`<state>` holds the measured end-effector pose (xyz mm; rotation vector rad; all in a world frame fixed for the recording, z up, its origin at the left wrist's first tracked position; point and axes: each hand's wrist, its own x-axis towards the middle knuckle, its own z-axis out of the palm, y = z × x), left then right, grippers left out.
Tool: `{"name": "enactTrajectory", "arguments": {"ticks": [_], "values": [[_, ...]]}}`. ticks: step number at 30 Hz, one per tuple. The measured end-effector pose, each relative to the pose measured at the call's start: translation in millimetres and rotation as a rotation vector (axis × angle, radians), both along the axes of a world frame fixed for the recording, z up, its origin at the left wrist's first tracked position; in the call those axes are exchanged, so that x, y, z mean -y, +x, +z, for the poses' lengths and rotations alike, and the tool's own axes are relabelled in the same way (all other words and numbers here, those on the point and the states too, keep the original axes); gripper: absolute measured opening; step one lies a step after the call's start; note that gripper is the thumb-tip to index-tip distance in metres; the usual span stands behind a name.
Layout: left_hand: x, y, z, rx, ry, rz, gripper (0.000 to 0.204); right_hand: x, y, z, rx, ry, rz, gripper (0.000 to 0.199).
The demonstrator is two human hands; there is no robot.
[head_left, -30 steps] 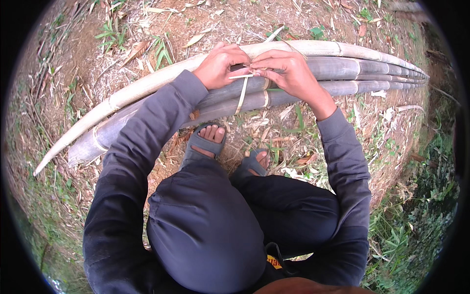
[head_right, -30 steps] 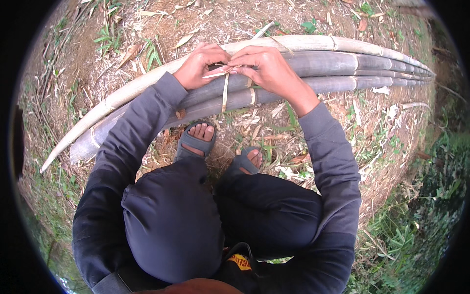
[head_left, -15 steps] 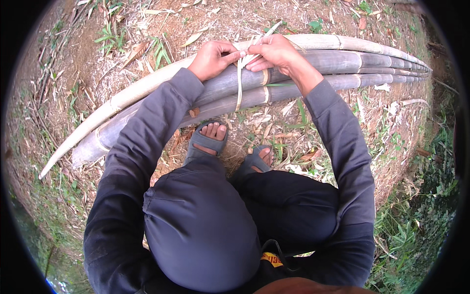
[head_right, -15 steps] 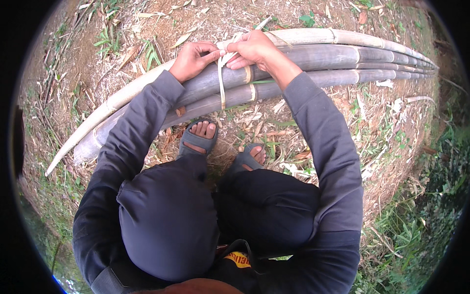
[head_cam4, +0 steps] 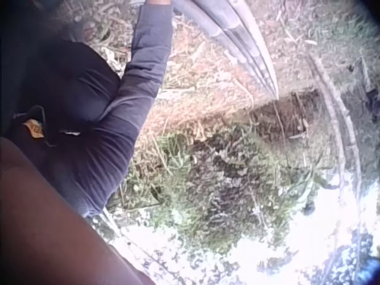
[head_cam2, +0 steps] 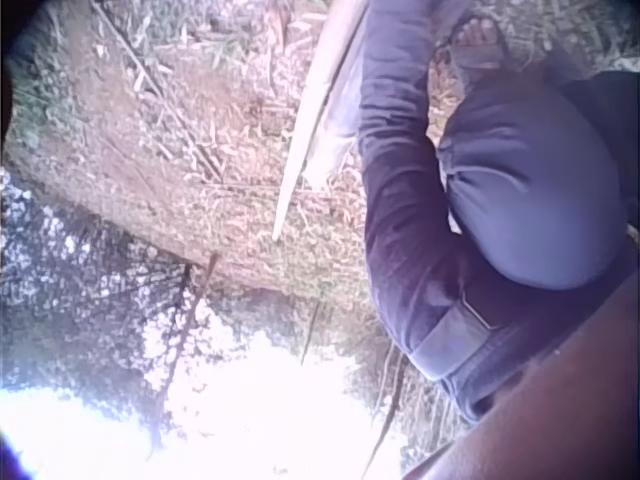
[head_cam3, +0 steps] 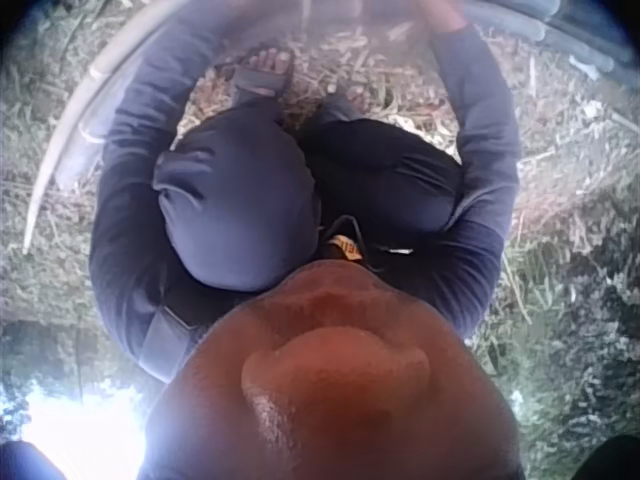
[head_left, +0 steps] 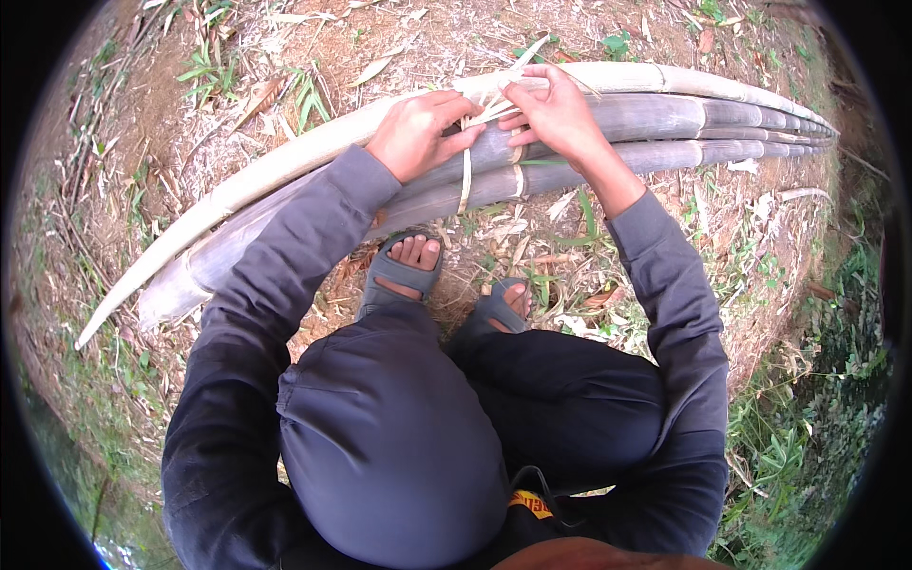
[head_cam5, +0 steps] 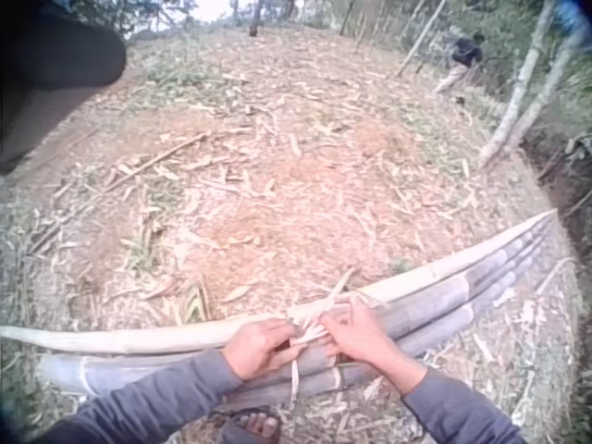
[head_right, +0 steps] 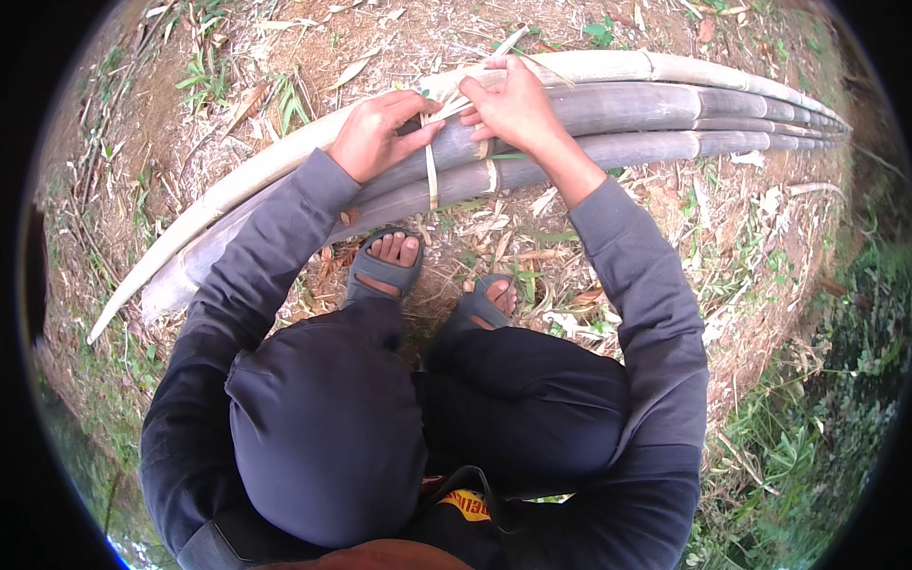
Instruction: The person sits on the ground and ties several bamboo poles together using a thin strip of bamboo. They then stand up, pick up a machete, and use it to shave and split a thin bamboo stick into smaller pieces.
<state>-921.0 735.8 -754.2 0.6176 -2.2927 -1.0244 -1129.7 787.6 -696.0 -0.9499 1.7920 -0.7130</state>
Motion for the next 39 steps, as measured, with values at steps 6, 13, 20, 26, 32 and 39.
{"name": "enactTrajectory", "arguments": {"ticks": [6, 13, 20, 26, 32, 39], "values": [[4, -1, -2, -0.079, -0.044, -0.054, 0.026, -12, -9, 31, -0.843, -0.709, 0.721, 0.042], [7, 1, -7, -0.118, 0.035, -0.162, 0.027, -16, 4, 9, -0.546, -0.494, 0.621, 0.024], [17, 7, 0, -0.182, 0.409, -0.054, 0.014, -39, 32, 11, -0.283, 0.023, 0.195, 0.023], [20, 33, 30, -0.022, 0.022, -0.049, 0.019, -69, 70, -21, 0.191, 0.0, -0.453, 0.023], [-4, 34, 32, 0.105, -0.15, -0.146, 0.029, -87, 102, -32, -0.886, -0.504, -0.288, 0.012], [1, 26, 28, 0.072, -0.263, -0.15, 0.022, -108, 136, -52, -0.969, -0.599, -0.206, 0.04]]}}
